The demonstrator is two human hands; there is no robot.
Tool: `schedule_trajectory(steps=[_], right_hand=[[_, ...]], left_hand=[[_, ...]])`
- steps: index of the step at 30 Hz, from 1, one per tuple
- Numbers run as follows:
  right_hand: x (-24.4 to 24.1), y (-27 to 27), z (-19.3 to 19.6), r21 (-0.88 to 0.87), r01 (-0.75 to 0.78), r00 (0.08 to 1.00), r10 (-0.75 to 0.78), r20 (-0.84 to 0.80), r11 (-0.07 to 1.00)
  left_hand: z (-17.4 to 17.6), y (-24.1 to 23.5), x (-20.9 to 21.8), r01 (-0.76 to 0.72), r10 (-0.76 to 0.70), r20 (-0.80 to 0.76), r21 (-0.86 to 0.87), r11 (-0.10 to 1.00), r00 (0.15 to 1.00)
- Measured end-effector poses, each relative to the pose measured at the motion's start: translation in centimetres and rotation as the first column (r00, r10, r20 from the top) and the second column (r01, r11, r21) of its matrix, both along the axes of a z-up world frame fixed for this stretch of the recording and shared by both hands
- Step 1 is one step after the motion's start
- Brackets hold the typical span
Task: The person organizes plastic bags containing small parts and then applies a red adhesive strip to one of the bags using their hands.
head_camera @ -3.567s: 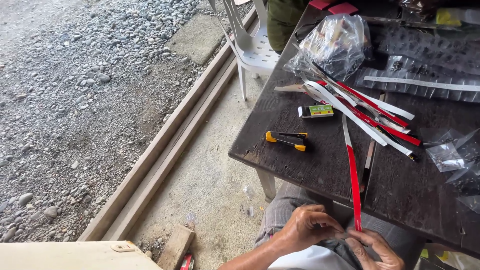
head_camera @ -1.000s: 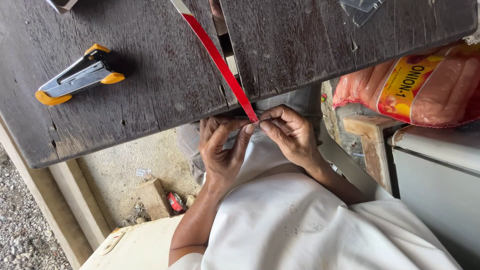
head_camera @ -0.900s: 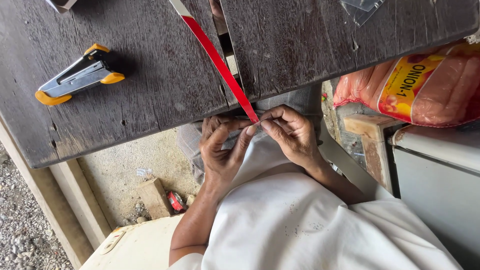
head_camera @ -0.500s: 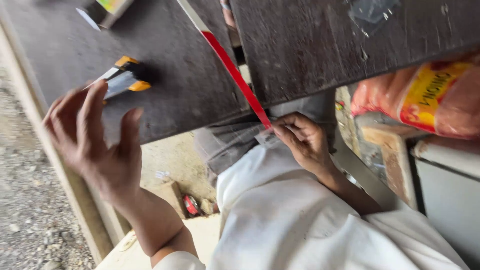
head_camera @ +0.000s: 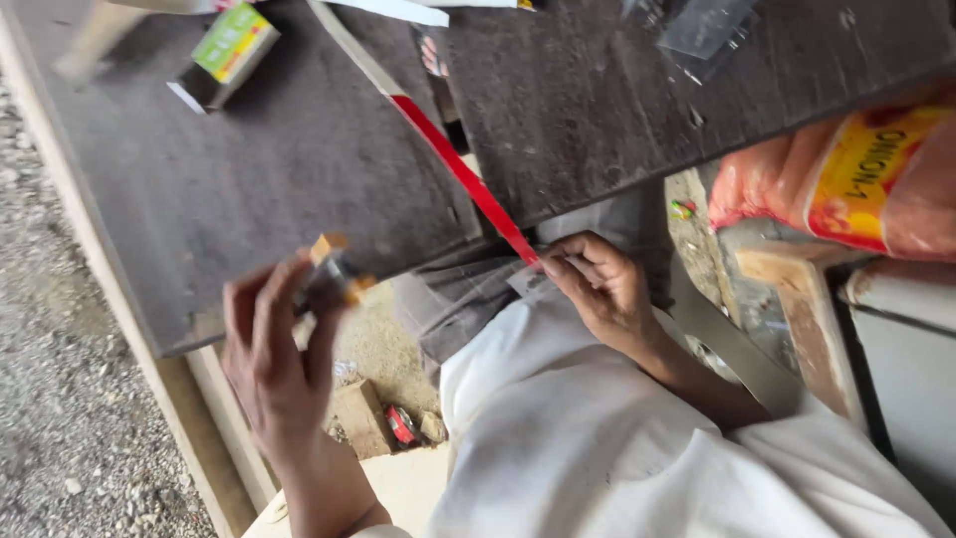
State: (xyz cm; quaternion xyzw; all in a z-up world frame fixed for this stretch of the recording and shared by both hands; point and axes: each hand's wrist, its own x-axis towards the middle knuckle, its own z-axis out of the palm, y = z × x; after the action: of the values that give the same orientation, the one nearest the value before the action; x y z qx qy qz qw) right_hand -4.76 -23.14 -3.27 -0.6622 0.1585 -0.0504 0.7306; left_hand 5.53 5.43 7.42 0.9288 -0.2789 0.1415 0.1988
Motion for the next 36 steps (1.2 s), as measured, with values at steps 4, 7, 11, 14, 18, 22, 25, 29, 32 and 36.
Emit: schedule_trajectory(steps=[4, 7, 11, 14, 18, 22, 25, 29, 32, 36], right_hand=[[-0.3, 0.2, -0.4, -0.011, -0.022, 0.999, 0.022, 0.036, 1.000], [0.0, -0.2, -0.8, -0.104, -0.024, 0.992, 0.037, 0.119, 0.994], [0.4, -0.4, -0.2, -0.217, 0.012, 0.982, 0.029, 0.185, 0.976], [0.5, -0.5, -0.3, -0.270, 0.008, 0.972, 0.056, 0.228, 0.963], [0.5, -0.4, -0.3, -0.288, 0.010, 0.967, 0.064, 0.246, 0.957], [0.4, -0.2, -0.5, -0.310, 0.019, 0.962, 0.067, 0.263, 0.951], [0.3, -0.2, -0.6, -0.308, 0.007, 0.963, 0.077, 0.260, 0.951], [0.5, -0.1, 0.0, -0.277, 0.000, 0.966, 0.072, 0.250, 0.961], [0.4, -0.2, -0.1, -0.277, -0.011, 0.969, 0.078, 0.234, 0.961], [0.4, -0.3, -0.2, -0.237, -0.015, 0.972, 0.070, 0.223, 0.971]], left_hand=[[-2.8, -2.2, -4.5, 0.048, -0.182, -0.409, -0.316, 0.947, 0.894], [-4.6, -4.8, -4.9, 0.054, -0.225, -0.406, -0.392, 0.918, 0.885], [-6.3, -6.9, -5.0, 0.035, -0.227, -0.359, -0.469, 0.882, 0.905], [-6.3, -8.1, -5.0, 0.030, -0.250, -0.367, -0.511, 0.859, 0.896], [-6.0, -9.1, -5.0, 0.039, -0.260, -0.364, -0.516, 0.856, 0.895], [-5.6, -9.7, -4.6, 0.034, -0.270, -0.378, -0.527, 0.849, 0.886], [-5.6, -9.9, -4.3, 0.054, -0.285, -0.364, -0.531, 0.846, 0.887], [-6.6, -10.0, -4.4, 0.062, -0.300, -0.349, -0.554, 0.830, 0.888], [-6.4, -10.5, -4.2, 0.051, -0.293, -0.333, -0.579, 0.814, 0.896], [-7.0, -10.5, -4.1, 0.053, -0.292, -0.321, -0.586, 0.808, 0.901]])
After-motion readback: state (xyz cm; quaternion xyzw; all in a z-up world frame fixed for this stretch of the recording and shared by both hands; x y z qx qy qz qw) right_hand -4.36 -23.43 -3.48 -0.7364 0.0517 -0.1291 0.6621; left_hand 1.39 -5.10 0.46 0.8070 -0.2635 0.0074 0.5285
